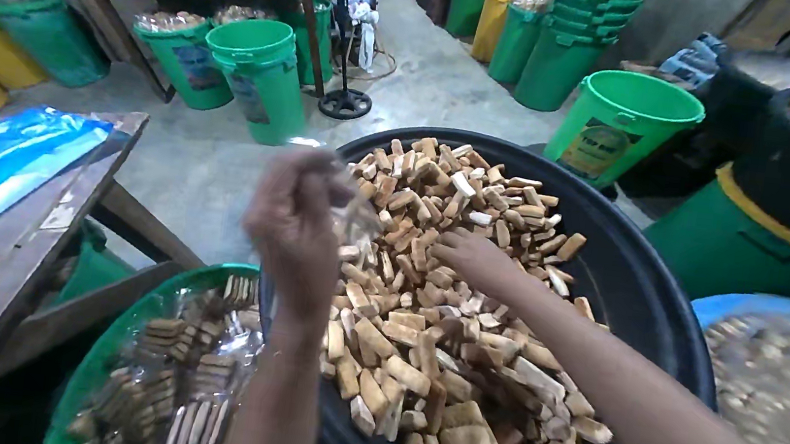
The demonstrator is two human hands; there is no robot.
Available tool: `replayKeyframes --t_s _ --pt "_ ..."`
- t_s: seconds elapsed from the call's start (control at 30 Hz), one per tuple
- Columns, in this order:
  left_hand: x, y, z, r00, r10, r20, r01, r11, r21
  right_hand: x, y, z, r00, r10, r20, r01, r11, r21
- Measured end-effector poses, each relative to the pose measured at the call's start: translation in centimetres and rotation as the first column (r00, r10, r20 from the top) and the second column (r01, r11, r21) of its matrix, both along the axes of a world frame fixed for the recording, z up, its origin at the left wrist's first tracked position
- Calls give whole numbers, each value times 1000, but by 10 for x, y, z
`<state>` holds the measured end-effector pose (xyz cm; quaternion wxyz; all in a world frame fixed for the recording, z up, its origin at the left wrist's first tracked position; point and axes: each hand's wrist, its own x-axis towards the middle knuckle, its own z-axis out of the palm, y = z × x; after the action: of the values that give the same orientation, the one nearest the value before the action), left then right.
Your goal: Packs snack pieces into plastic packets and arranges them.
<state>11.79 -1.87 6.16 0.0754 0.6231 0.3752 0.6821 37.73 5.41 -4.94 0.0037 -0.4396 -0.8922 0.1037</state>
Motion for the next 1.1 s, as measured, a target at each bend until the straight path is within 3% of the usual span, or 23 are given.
replayKeyframes --t_s 0.13,0.23,0.33,0.47,0.53,0.67,0.73,0.8,0.87,0.9,1.03,1.1 --pt "38 43 -33 973 93 -212 -140 966 -216 -9 24 -15 964 262 -43 -263 965 -7" --pt "38 63 -63 923 69 -379 -203 924 -325 -8 28 -22 950 310 -42 -311 950 -20" --pt "29 68 -69 894 23 -447 -220 892 -394 -9 18 -21 993 107 51 -103 991 -85" --pt "42 70 -71 811 -57 -582 -235 880 -413 -5 -4 -35 984 -172 -53 167 982 -83" --pt "51 69 -72 720 -192 -666 -243 830 -501 -9 -10 -42 964 -263 -37 259 963 -80" --pt "71 62 -75 428 -496 -755 -340 686 -643 -24 -13 -43 927 -375 2 373 921 -117" --pt "75 63 -79 373 -566 -735 -380 630 -678 -25 -14 -26 891 -450 -59 428 876 -223" --pt "74 66 -84 388 -581 -716 -384 604 -698 -19 -17 -7 808 -528 -264 453 841 -297" --pt "73 70 -88 483 -591 -646 -313 572 -758 -13 -23 15 721 -526 -452 419 849 -321" --pt "75 71 -89 549 -592 -590 -247 560 -791 -11 -28 24 733 -488 -475 393 873 -291" --pt "86 61 -82 665 -601 -442 26 611 -791 -15 -42 35 933 -229 -277 270 956 119" --pt "91 51 -80 691 -579 -432 59 641 -765 -20 -51 45 961 -232 -151 251 960 121"
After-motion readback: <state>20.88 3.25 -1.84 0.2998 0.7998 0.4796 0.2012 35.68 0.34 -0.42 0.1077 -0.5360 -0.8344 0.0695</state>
